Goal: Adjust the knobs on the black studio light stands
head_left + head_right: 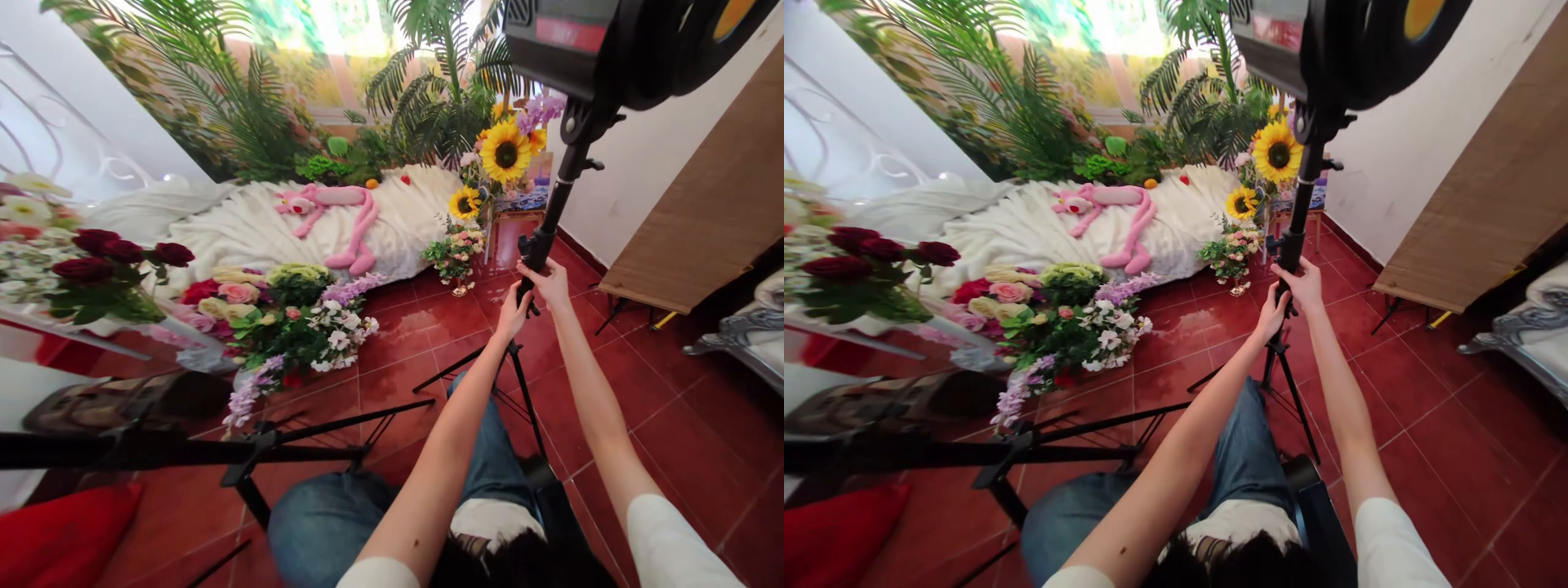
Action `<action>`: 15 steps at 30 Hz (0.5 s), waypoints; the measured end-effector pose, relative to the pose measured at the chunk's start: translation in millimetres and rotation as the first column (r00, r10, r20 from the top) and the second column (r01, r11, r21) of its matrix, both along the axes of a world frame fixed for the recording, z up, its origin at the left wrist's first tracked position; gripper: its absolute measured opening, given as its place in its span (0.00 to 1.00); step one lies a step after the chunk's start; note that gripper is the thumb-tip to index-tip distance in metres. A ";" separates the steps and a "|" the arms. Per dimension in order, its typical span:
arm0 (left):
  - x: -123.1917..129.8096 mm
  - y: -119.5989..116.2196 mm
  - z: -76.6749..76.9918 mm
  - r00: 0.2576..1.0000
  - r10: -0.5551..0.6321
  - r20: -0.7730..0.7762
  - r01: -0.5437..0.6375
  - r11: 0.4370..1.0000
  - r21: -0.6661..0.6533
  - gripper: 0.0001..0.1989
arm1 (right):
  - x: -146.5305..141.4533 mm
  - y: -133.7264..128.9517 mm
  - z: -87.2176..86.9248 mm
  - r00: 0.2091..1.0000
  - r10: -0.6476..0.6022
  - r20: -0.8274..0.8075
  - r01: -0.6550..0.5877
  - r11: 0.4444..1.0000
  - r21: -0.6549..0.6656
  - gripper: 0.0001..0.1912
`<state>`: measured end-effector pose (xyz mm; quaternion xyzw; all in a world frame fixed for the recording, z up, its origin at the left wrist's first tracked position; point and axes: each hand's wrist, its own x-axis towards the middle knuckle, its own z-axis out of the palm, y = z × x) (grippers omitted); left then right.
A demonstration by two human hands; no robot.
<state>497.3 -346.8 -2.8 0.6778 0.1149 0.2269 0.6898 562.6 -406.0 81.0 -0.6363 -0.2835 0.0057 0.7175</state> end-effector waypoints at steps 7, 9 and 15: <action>-2.6 -2.7 1.8 0.999 0.040 -0.007 -0.040 0.999 -0.003 0.22 | 19.8 5.4 46.6 0.984 0.113 0.136 -0.126 0.988 0.091 0.21; -3.2 -3.3 2.2 0.999 0.034 -0.008 -0.034 0.999 0.009 0.22 | 25.8 6.7 59.3 0.974 0.129 0.184 -0.150 0.984 0.101 0.20; -3.0 -6.3 2.5 0.997 0.070 0.012 -0.070 0.997 -0.014 0.23 | 30.5 8.4 72.0 0.961 0.160 0.224 -0.183 0.980 0.082 0.19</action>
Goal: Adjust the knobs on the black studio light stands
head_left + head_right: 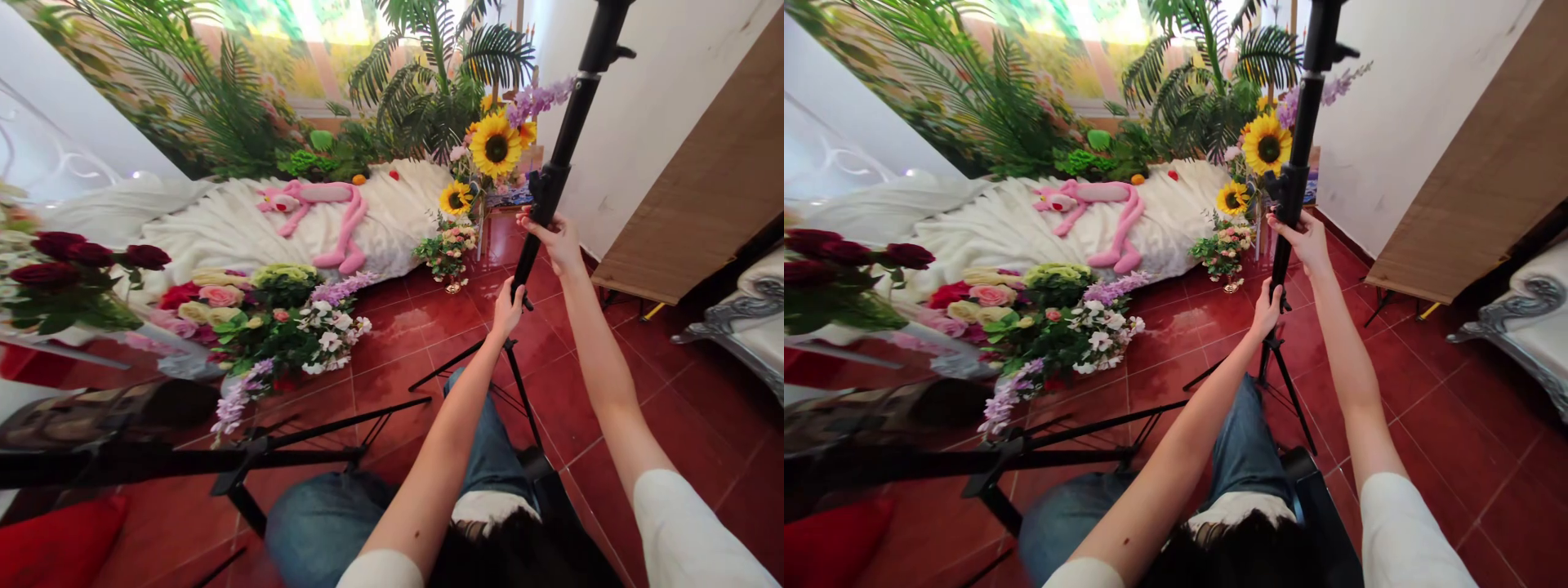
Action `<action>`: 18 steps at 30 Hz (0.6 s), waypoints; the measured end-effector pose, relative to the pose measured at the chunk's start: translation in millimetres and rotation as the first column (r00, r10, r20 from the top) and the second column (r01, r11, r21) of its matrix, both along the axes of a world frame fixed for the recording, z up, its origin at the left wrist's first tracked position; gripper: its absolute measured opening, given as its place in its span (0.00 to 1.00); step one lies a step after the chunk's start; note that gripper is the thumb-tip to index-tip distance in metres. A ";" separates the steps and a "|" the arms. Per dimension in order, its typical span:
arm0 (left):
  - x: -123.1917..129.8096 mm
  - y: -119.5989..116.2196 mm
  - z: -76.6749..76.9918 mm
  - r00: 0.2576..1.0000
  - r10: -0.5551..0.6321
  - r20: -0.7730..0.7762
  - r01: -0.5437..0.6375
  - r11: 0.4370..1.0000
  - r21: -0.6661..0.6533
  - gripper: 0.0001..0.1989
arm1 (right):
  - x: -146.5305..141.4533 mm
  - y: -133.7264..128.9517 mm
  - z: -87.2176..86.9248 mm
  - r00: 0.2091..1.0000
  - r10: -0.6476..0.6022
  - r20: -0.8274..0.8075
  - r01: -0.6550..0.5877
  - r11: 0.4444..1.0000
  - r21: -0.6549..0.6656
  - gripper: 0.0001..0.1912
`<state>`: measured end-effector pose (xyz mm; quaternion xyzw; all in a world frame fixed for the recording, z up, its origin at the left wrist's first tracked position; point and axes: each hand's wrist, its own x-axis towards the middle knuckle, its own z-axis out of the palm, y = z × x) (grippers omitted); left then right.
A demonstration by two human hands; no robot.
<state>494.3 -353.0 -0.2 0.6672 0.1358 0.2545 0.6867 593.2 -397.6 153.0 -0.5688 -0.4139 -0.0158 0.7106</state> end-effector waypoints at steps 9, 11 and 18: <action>5.1 -0.6 -8.7 0.999 0.004 0.034 -0.006 0.999 0.045 0.22 | -44.5 -52.5 -32.8 0.975 -0.204 0.084 0.215 0.966 -0.147 0.20; 5.3 -0.2 -9.9 0.999 -0.005 0.043 0.003 0.998 0.061 0.22 | -60.1 -74.2 -56.2 0.963 -0.251 0.101 0.269 0.927 -0.260 0.17; 4.3 -0.2 -7.4 0.997 0.038 0.066 -0.042 0.997 0.065 0.22 | -82.8 -98.2 -125.3 0.959 -0.277 0.061 0.275 0.851 -0.448 0.18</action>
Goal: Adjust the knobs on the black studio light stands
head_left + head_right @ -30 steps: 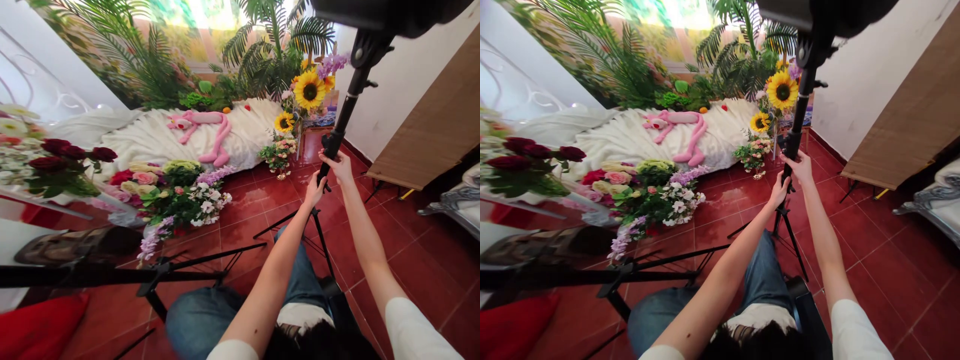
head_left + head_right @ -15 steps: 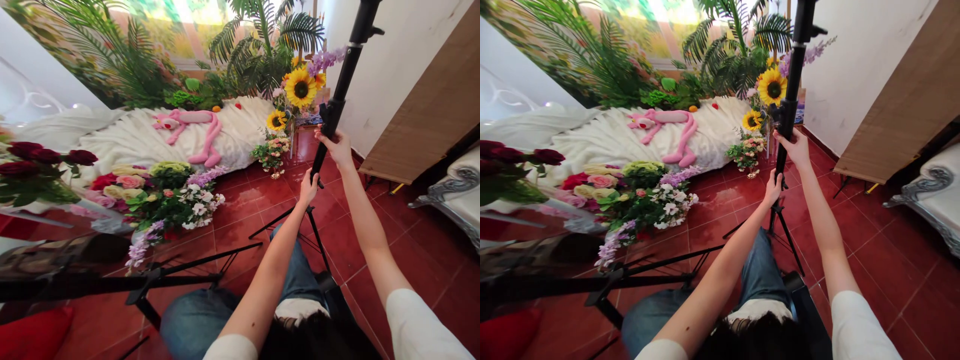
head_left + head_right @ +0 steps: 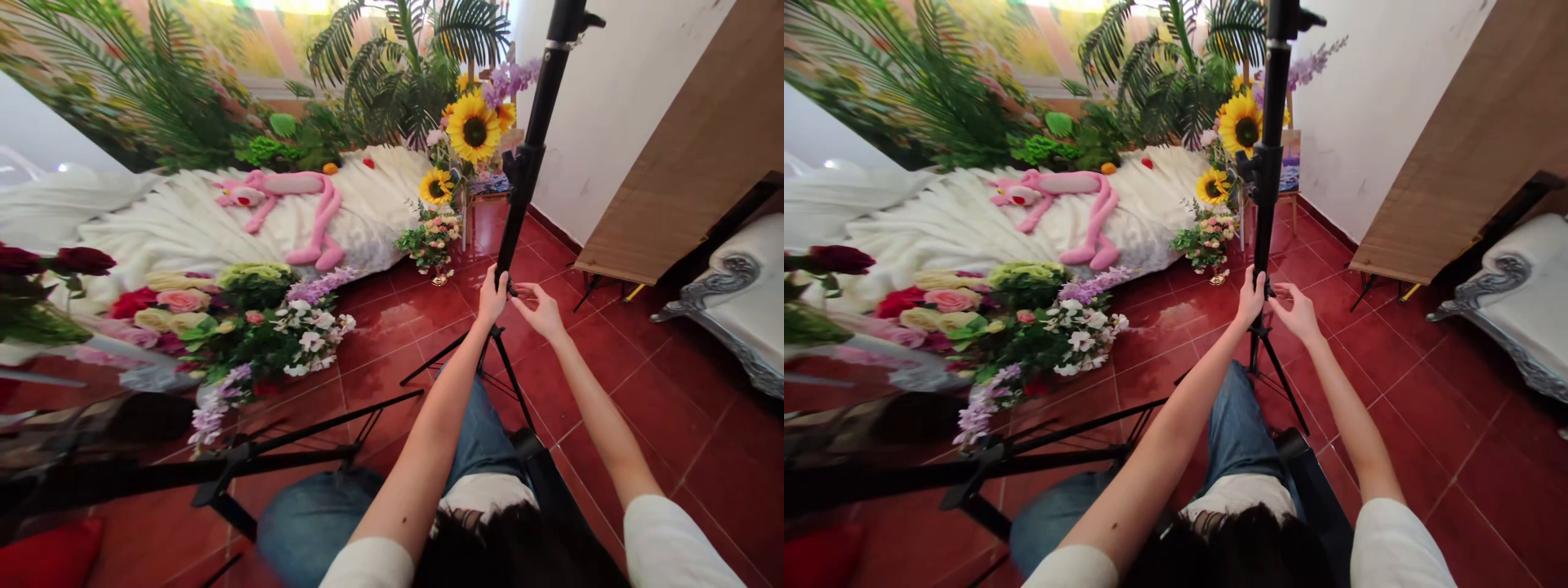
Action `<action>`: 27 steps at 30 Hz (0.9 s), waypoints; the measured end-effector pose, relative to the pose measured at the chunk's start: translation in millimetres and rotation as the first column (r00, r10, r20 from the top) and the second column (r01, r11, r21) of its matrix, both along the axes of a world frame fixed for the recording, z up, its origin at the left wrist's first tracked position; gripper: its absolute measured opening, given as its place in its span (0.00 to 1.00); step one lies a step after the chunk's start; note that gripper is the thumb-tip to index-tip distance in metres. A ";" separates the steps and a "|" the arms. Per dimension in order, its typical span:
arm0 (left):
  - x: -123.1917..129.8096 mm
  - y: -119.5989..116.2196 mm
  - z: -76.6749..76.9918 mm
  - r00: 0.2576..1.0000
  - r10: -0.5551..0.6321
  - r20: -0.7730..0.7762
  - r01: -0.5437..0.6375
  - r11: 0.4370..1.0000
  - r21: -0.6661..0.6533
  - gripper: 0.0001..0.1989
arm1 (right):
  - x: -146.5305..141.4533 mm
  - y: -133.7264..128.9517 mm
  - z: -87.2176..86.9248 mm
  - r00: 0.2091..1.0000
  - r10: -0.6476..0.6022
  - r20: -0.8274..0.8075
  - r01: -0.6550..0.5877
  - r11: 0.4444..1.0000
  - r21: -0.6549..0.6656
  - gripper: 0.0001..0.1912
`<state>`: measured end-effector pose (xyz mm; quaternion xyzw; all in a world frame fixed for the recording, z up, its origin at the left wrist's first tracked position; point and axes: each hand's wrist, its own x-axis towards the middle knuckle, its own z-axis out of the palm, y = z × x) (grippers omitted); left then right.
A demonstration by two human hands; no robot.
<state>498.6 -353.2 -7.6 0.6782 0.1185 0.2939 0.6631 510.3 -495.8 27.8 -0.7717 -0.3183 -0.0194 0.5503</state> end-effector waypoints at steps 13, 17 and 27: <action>0.2 2.3 -0.9 1.000 -0.025 -0.011 0.026 0.999 0.037 0.20 | -1.9 47.3 -27.3 0.902 -0.154 -0.403 0.297 0.899 0.322 0.16; 0.4 2.6 -0.6 0.998 -0.032 -0.048 0.034 0.999 0.034 0.20 | 3.4 58.6 -26.2 0.692 0.120 -0.712 0.310 0.841 0.443 0.11; -0.8 3.2 0.5 0.999 -0.047 -0.021 0.048 0.996 0.076 0.22 | -14.8 28.4 -24.4 0.942 -0.334 0.037 0.325 0.933 0.157 0.13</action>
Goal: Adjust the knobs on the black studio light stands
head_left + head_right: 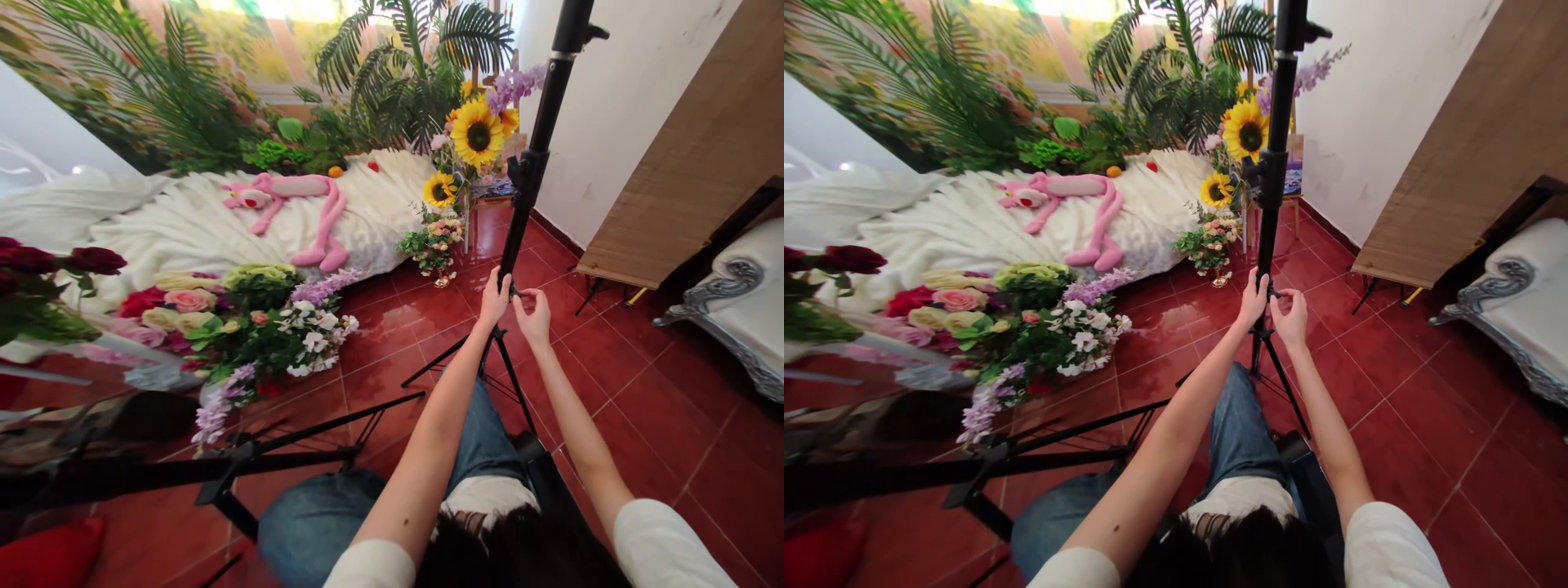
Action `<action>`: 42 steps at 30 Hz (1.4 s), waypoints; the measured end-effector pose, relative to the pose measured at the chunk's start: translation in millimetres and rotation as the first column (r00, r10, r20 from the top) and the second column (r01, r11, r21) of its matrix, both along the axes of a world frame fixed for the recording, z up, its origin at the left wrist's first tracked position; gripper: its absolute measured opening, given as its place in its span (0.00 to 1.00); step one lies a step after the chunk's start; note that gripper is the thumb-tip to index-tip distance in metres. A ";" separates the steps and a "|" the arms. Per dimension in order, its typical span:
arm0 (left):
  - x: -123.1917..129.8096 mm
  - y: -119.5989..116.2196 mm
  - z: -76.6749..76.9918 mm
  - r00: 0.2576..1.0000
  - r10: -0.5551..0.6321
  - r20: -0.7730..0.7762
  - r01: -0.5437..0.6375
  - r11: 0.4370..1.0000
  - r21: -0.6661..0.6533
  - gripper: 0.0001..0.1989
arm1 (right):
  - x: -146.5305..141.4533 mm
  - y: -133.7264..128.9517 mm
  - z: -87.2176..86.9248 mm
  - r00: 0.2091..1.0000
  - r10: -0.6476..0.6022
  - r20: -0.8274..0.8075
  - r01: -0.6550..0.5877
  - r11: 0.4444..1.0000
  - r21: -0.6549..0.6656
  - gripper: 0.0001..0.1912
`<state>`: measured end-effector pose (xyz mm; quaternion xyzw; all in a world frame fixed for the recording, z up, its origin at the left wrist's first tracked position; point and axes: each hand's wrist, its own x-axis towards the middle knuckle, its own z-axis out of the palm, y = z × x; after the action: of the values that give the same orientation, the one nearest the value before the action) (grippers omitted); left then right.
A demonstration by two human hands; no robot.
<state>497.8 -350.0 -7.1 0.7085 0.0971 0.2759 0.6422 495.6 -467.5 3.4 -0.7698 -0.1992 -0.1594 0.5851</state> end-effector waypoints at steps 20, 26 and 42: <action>0.3 2.4 -1.9 1.000 0.001 -0.005 0.000 0.999 0.053 0.23 | 2.5 15.3 -8.0 0.955 -0.168 0.243 0.209 0.966 -0.154 0.08; -2.6 2.2 2.4 1.000 -0.018 -0.004 0.018 0.999 0.038 0.23 | 1.2 12.2 1.0 0.967 -0.185 0.175 0.208 0.971 -0.122 0.10; -1.9 5.0 1.5 0.998 -0.062 0.019 0.062 0.998 -0.017 0.21 | 8.1 13.5 8.3 0.960 -0.073 -0.272 0.127 0.974 0.188 0.21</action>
<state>495.9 -345.0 -5.5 0.7030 0.0714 0.2615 0.6576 503.7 -454.0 11.7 -0.7294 -0.0632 -0.1049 0.6731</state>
